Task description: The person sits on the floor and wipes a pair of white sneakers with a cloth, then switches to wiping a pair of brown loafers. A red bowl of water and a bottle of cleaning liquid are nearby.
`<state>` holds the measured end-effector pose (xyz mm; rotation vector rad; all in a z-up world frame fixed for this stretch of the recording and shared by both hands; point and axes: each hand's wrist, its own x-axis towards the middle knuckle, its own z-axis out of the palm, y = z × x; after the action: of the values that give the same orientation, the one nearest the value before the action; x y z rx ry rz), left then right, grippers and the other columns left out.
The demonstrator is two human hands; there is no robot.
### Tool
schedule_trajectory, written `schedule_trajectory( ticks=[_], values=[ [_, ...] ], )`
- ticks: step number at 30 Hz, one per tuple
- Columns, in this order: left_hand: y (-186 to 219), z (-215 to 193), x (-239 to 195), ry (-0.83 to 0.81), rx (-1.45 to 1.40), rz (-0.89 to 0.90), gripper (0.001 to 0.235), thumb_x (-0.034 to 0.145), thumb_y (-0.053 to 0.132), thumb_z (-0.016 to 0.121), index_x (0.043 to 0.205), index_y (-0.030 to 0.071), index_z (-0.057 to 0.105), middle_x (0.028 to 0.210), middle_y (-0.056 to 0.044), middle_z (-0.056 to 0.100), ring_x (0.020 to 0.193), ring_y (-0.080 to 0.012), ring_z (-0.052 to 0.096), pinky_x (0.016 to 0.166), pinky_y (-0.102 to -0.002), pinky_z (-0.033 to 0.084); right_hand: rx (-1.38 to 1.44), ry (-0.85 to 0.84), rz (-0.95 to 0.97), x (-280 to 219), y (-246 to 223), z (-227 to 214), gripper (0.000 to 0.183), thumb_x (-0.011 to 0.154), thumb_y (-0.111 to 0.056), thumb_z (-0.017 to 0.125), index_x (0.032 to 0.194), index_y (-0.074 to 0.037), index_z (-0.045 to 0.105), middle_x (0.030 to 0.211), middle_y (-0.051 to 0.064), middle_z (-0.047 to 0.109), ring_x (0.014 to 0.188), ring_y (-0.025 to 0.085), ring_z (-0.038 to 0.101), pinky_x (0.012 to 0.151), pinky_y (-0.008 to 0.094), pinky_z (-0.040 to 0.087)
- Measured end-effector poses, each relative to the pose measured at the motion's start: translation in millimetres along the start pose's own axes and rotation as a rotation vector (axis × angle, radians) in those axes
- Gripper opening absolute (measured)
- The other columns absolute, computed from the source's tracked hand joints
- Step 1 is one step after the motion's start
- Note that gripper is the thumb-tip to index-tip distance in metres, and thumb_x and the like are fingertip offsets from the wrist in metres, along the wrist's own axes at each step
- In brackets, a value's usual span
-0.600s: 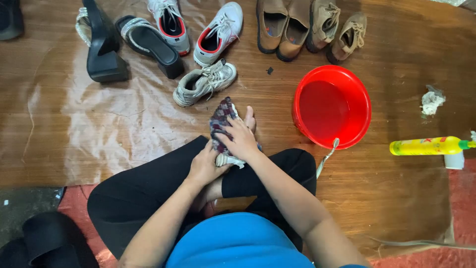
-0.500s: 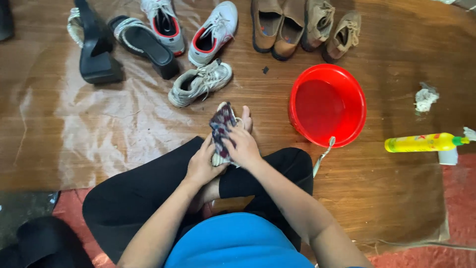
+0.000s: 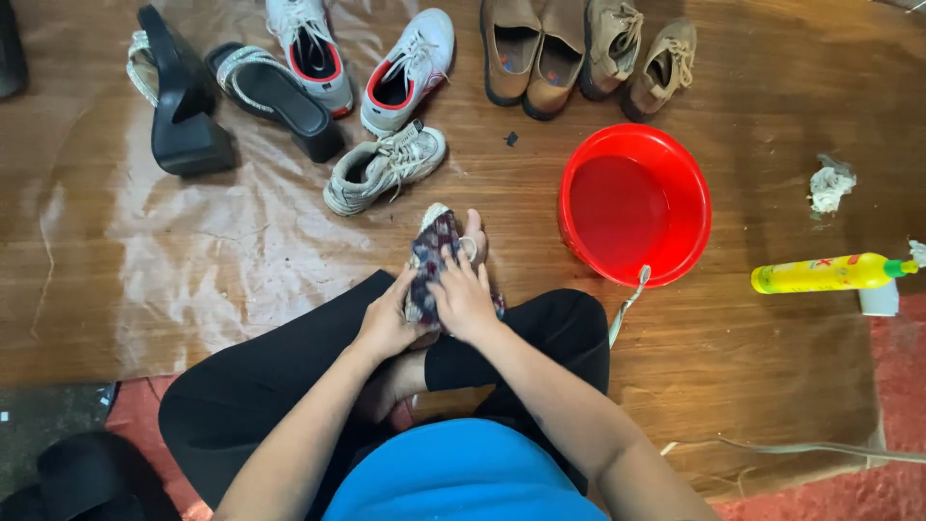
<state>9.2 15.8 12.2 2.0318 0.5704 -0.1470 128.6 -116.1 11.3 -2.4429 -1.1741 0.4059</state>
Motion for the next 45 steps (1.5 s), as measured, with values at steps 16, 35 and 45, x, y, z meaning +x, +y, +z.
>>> schedule_trajectory(
  ticks=[16, 35, 45],
  values=[
    [21, -12, -10, 0.037, 0.049, -0.11, 0.098, 0.072, 0.053, 0.084, 0.156, 0.031, 0.039, 0.16, -0.005, 0.046, 0.138, -0.0316, 0.053, 0.117, -0.044, 0.043, 0.003, 0.14, -0.08, 13, 37, 54, 0.043, 0.095, -0.012, 0.053, 0.126, 0.017, 0.06, 0.138, 0.044, 0.052, 0.129, 0.053, 0.054, 0.107, 0.059, 0.044],
    [18, -16, -10, 0.024, 0.034, -0.19, 0.108, 0.065, 0.06, 0.082, 0.158, 0.029, 0.036, 0.152, -0.006, 0.055, 0.139, -0.0294, 0.052, 0.109, -0.044, 0.045, 0.005, -0.234, 0.283, 55, -23, -43, 0.062, 0.101, -0.051, 0.036, 0.139, -0.004, 0.051, 0.167, 0.015, 0.025, 0.155, 0.042, 0.007, 0.124, 0.06, 0.004],
    [6, -14, -5, 0.01, -0.033, -0.24, 0.095, 0.068, 0.042, 0.071, 0.156, 0.041, 0.037, 0.142, -0.004, 0.065, 0.126, -0.0342, 0.064, 0.099, -0.04, 0.051, 0.025, -0.245, 0.084, -7, -42, -46, 0.061, 0.101, -0.046, 0.035, 0.131, 0.0, 0.064, 0.164, 0.014, 0.035, 0.155, 0.042, 0.016, 0.12, 0.068, 0.008]
  ],
)
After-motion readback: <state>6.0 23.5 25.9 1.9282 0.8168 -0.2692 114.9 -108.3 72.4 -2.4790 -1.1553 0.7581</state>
